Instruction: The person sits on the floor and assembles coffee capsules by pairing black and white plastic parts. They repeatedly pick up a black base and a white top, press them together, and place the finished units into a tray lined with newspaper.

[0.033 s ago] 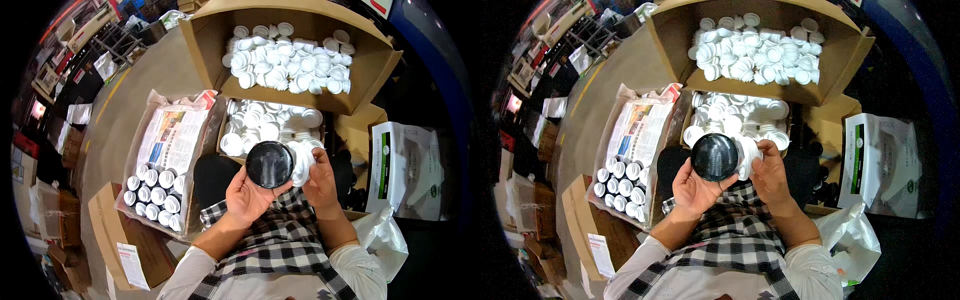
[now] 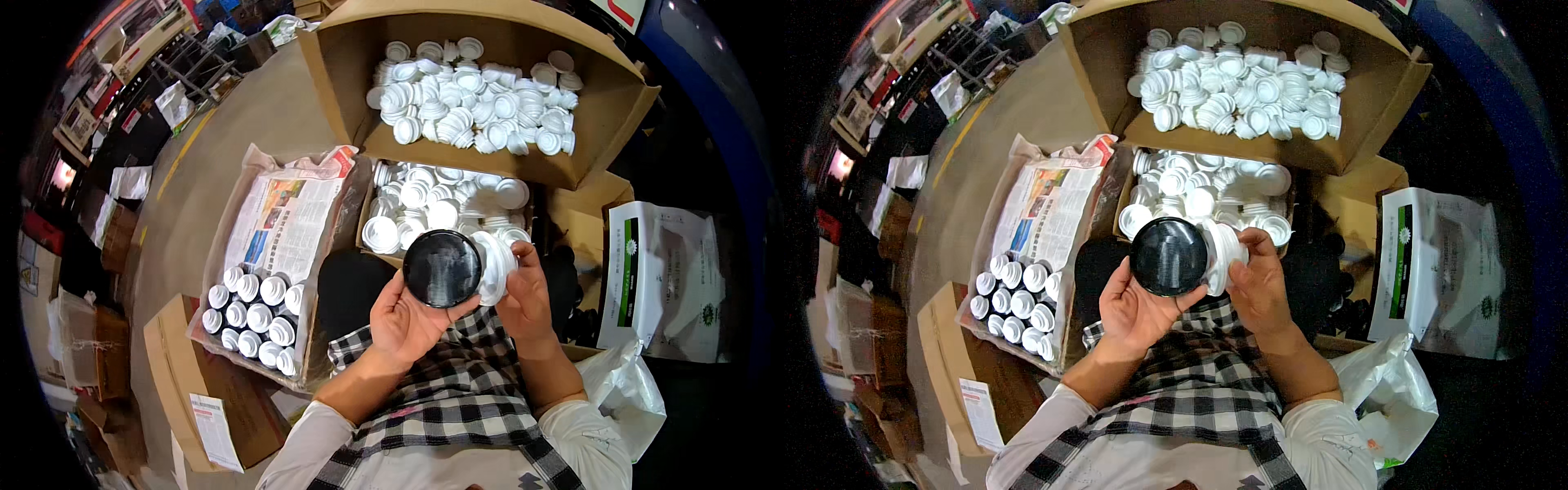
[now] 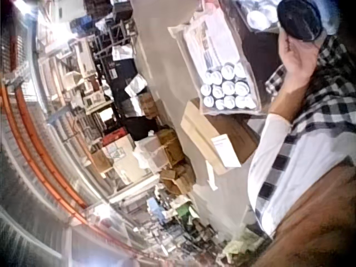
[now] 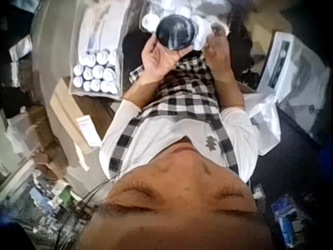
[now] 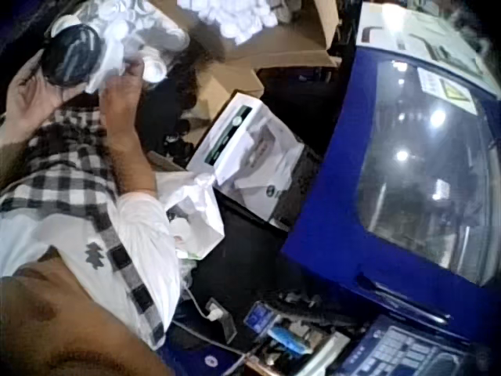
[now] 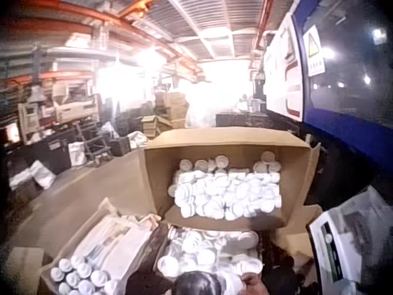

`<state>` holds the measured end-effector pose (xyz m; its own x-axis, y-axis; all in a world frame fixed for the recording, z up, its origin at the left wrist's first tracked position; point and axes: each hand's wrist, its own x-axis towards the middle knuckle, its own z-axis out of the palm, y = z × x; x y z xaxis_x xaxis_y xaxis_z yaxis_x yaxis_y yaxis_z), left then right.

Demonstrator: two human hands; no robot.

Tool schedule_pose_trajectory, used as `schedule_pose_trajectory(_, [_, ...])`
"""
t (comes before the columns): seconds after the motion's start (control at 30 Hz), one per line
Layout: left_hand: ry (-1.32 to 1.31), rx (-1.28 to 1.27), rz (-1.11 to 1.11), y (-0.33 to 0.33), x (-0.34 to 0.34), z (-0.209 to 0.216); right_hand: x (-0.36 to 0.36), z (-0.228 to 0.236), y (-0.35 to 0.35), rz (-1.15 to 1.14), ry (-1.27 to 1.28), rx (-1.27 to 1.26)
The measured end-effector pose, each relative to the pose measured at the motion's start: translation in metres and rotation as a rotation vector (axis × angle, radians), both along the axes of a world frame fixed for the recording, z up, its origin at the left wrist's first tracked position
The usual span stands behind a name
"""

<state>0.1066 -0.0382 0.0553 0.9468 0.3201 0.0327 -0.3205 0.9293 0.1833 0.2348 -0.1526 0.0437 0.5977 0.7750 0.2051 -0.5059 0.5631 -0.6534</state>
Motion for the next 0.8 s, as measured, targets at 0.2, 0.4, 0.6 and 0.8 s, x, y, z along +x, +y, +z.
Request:
schedule_pose_trajectory(0.2, [-0.068,-0.023,-0.12,0.01,-0.019,-0.009,-0.008,0.013,0.007,-0.205,-0.518,-0.024])
schedule_pose_trajectory(0.4, [0.094,0.146,0.019,0.002,-0.025,-0.002,-0.018,0.029,-0.002,-0.397,-1.22,-0.158])
schedule_pose_trajectory(0.6, [0.334,0.298,0.076,-0.009,-0.034,-0.007,-0.034,0.032,0.005,-0.307,-1.362,-0.184])
schedule_pose_trajectory(0.8, [0.218,0.424,0.114,-0.009,-0.036,-0.004,-0.038,0.03,0.009,-0.282,-1.359,-0.187])
